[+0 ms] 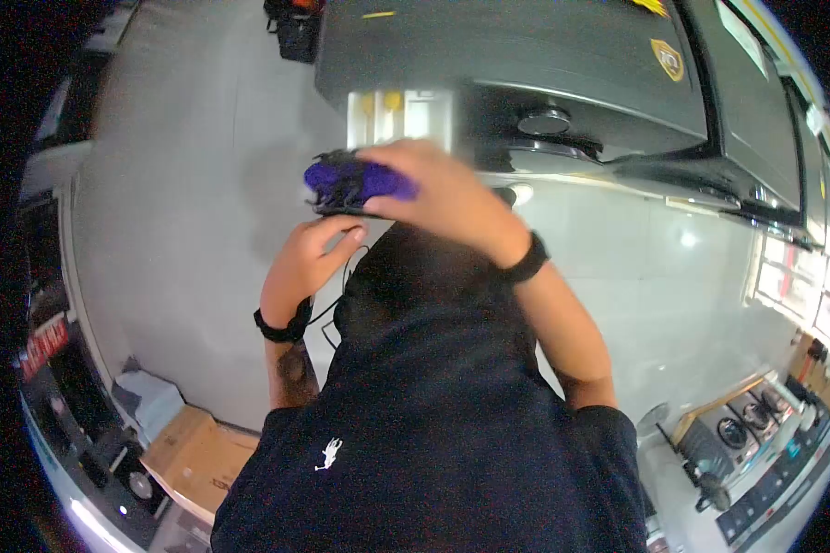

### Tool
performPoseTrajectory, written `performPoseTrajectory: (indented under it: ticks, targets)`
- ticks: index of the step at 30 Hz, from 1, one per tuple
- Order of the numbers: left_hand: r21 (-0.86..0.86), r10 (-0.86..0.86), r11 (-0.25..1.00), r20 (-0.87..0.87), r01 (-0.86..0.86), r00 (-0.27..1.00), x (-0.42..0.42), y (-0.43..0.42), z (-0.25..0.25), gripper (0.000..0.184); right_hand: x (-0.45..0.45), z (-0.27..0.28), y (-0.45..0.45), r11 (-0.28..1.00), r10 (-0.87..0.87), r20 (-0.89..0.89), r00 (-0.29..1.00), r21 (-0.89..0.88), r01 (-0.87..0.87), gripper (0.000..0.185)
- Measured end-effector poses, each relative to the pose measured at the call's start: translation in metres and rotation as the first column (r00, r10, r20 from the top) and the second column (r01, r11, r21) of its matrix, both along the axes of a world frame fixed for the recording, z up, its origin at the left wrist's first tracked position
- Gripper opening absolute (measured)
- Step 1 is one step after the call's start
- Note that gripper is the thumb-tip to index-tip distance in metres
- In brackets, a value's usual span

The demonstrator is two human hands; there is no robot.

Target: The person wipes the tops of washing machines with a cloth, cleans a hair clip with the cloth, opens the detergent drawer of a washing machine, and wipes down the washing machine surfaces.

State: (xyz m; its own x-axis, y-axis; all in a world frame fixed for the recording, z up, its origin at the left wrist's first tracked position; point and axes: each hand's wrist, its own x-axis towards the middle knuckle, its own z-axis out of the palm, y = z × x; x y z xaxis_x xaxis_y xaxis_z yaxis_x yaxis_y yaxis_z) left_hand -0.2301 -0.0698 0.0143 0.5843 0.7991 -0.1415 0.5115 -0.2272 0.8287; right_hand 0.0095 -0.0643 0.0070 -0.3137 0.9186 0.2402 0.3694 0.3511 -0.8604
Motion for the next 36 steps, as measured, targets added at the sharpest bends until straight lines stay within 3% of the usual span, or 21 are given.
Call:
performPoseTrajectory:
  ticks: [3, 10, 14, 17, 19, 21, 23, 25, 26, 29, 30, 34, 36]
  targets:
    - [0.013, 0.035, 0.999, -0.022, -0.034, 0.999, 0.005, -0.004, 0.000, 0.024, 0.032, -0.002, 0.014, 0.996, 0.083, 0.147, 0.986, 0.014, -0.086, 0.046]
    - [0.085, 0.067, 0.994, -0.056, -0.062, 0.996, 0.006, -0.016, -0.028, 0.022, 0.045, -0.007, 0.005, 0.997, -0.041, 0.285, 0.958, 0.071, 0.022, 0.038]
    - [0.125, -0.009, 0.992, -0.105, 0.022, 0.994, 0.020, -0.011, -0.027, 0.022, 0.027, -0.007, 0.010, 0.992, -0.102, 0.248, 0.963, 0.099, 0.079, 0.035]
    - [0.045, -0.081, 0.995, -0.155, 0.089, 0.985, 0.027, -0.004, -0.020, 0.023, 0.049, -0.011, 0.004, 0.988, -0.104, 0.215, 0.971, 0.132, 0.077, 0.034]
    - [0.041, -0.067, 0.996, -0.147, 0.074, 0.987, 0.030, -0.005, -0.022, 0.022, 0.060, -0.005, -0.016, 0.950, -0.312, 0.138, 0.940, 0.052, 0.308, 0.033]
    - [0.031, -0.036, 0.999, -0.142, 0.041, 0.989, 0.030, -0.008, -0.026, 0.021, 0.077, -0.005, -0.039, 0.855, -0.518, 0.023, 0.855, -0.017, 0.519, 0.031]
    - [0.020, 0.000, 1.000, -0.138, 0.003, 0.990, 0.029, -0.007, -0.033, 0.020, 0.090, -0.010, -0.068, 0.690, -0.723, -0.272, 0.635, -0.315, 0.652, 0.040]
    - [0.207, 0.058, 0.978, -0.099, -0.036, 0.993, 0.028, -0.001, -0.042, 0.018, 0.097, -0.008, -0.086, 0.622, -0.771, -0.395, 0.500, -0.294, 0.726, 0.041]
    - [0.298, 0.082, 0.953, -0.072, -0.057, 0.994, 0.030, 0.003, -0.046, 0.018, 0.099, -0.010, -0.097, 0.590, -0.796, -0.392, 0.461, -0.328, 0.738, 0.040]
    - [0.302, 0.137, 0.941, 0.066, -0.151, 0.988, 0.052, 0.024, -0.050, 0.022, 0.099, -0.026, -0.130, 0.533, -0.827, -0.444, 0.346, -0.418, 0.736, 0.039]
    - [0.289, 0.115, 0.950, 0.038, -0.122, 0.993, 0.055, 0.035, -0.058, 0.033, 0.098, -0.031, -0.137, 0.527, -0.829, -0.455, 0.327, -0.437, 0.729, 0.039]
    - [0.429, 0.066, 0.896, 0.120, -0.112, 0.991, 0.086, 0.074, -0.056, 0.047, 0.085, -0.040, -0.145, 0.479, -0.846, -0.480, 0.234, -0.488, 0.730, 0.040]
    - [0.293, 0.180, 0.933, 0.124, -0.209, 0.976, 0.096, 0.084, -0.057, 0.044, 0.082, -0.039, -0.142, 0.463, -0.839, -0.513, 0.180, -0.500, 0.732, 0.040]
